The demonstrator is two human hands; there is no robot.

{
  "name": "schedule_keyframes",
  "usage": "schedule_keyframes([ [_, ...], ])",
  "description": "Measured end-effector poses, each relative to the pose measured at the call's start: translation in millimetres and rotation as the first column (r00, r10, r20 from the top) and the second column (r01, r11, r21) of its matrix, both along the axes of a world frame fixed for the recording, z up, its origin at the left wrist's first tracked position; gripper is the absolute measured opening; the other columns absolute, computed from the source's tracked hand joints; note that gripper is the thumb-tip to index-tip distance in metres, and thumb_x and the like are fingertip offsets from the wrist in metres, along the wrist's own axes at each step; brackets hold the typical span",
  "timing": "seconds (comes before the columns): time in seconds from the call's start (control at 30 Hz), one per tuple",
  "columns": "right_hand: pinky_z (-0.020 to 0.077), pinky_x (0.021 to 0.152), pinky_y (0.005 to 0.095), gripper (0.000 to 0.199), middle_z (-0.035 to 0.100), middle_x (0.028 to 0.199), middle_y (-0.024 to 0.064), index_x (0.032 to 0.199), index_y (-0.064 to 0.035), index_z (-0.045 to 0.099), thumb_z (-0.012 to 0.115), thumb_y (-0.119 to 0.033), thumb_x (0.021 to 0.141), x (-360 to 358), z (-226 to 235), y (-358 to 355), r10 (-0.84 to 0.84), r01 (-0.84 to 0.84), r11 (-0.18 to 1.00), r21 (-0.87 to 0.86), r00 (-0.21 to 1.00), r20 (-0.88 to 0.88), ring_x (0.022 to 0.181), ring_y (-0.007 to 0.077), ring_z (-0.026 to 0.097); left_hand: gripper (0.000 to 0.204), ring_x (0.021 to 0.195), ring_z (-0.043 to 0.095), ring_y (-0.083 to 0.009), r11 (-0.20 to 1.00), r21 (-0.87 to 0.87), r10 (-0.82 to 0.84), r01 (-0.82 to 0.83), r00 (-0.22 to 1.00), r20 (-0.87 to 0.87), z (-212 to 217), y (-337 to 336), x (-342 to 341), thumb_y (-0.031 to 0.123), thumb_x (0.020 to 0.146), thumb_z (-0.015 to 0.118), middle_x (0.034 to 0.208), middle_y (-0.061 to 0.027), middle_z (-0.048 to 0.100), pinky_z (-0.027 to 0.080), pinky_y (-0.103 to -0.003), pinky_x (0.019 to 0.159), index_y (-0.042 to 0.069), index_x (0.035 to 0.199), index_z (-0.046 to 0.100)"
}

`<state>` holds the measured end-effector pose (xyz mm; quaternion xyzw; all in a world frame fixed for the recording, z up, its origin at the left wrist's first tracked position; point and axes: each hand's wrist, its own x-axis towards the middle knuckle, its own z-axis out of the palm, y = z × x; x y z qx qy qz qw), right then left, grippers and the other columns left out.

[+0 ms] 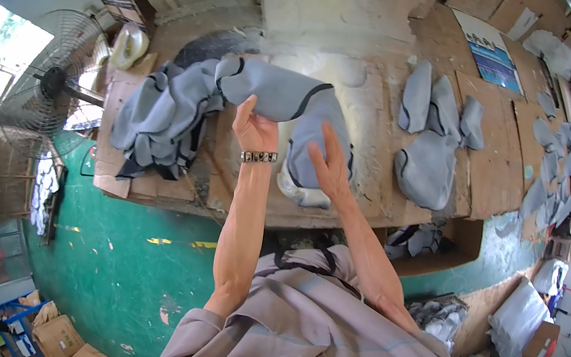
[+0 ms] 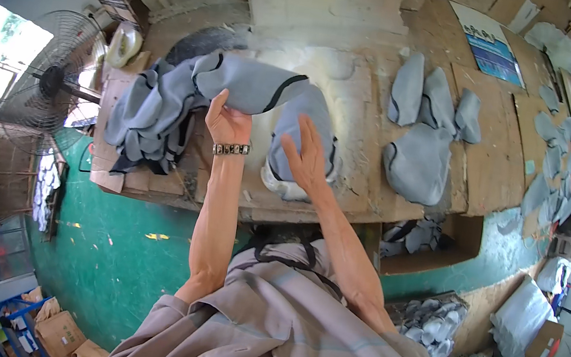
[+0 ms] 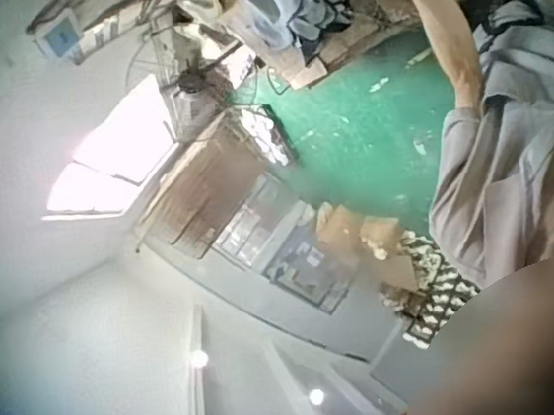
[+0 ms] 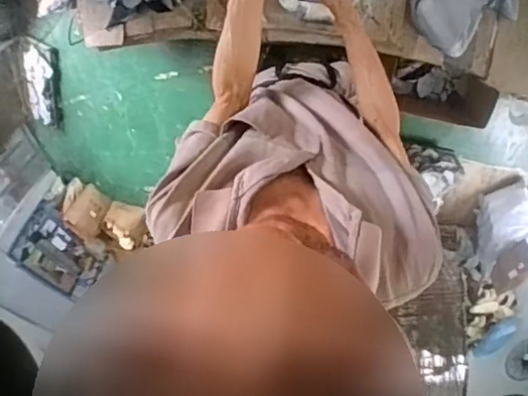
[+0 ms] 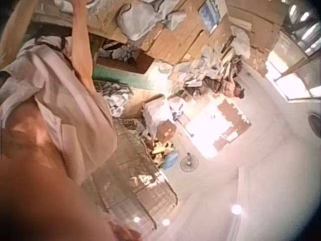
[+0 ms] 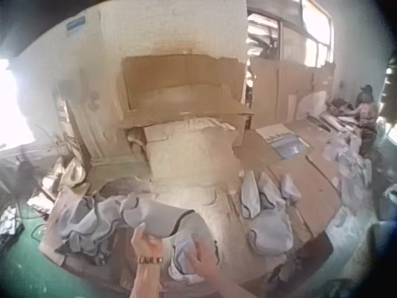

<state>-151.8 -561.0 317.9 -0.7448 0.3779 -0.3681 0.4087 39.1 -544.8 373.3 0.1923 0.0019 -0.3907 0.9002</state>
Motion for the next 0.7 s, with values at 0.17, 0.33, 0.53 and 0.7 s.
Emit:
schedule_keyframes([
  [0.17,0.0419,0.11,0.0433,0.042,0.059,0.139,0.0113,0.136,-0.004,0.056,0.06,-0.029,0.104,17,64,-27,-0.346,-0.298,0.778,0.552,0.531,0.774,0.127,0.025,0.057,0.033,0.121,0.062,-0.0235,0.99,-0.045,-0.131,0.133,0.991,0.037,-2,6,-62,0.007,0.092,0.066,0.126,-0.0073,0.068,0.045,-0.042,0.11,0.005,0.125,0.064],
  [0.33,0.0417,0.111,0.042,0.035,0.066,0.131,0.0073,0.128,-0.0043,0.062,0.063,-0.026,0.101,-29,42,-26,-0.547,-0.291,0.632,0.718,0.488,0.68,0.123,0.023,0.06,0.05,0.128,0.057,-0.0238,0.979,-0.056,-0.198,0.196,0.979,-0.046,-25,53,-86,0.028,0.096,0.071,0.14,-0.0073,0.061,0.038,-0.04,0.115,0.005,0.138,0.056],
  [0.53,0.0422,0.11,0.0414,0.037,0.065,0.131,0.007,0.13,-0.0032,0.059,0.066,-0.021,0.099,-48,8,18,-0.656,-0.295,0.488,0.821,0.497,0.568,0.123,0.0235,0.06,0.065,0.131,0.058,-0.0235,0.936,0.138,-0.277,0.324,0.92,-0.279,-81,118,-83,0.059,0.097,0.061,0.143,-0.006,0.061,0.049,-0.041,0.106,0.01,0.141,0.057],
  [0.7,0.0506,0.098,0.0358,0.036,0.068,0.122,0.0079,0.123,-0.0043,0.063,0.067,-0.033,0.101,-43,24,5,-0.596,-0.101,0.52,0.848,0.668,0.445,0.111,0.0195,0.064,0.047,0.13,0.058,-0.0277,0.957,0.129,-0.24,0.259,0.96,-0.146,-59,106,-74,0.03,0.102,0.058,0.141,-0.0062,0.063,0.044,-0.049,0.112,0.008,0.144,0.053],
])
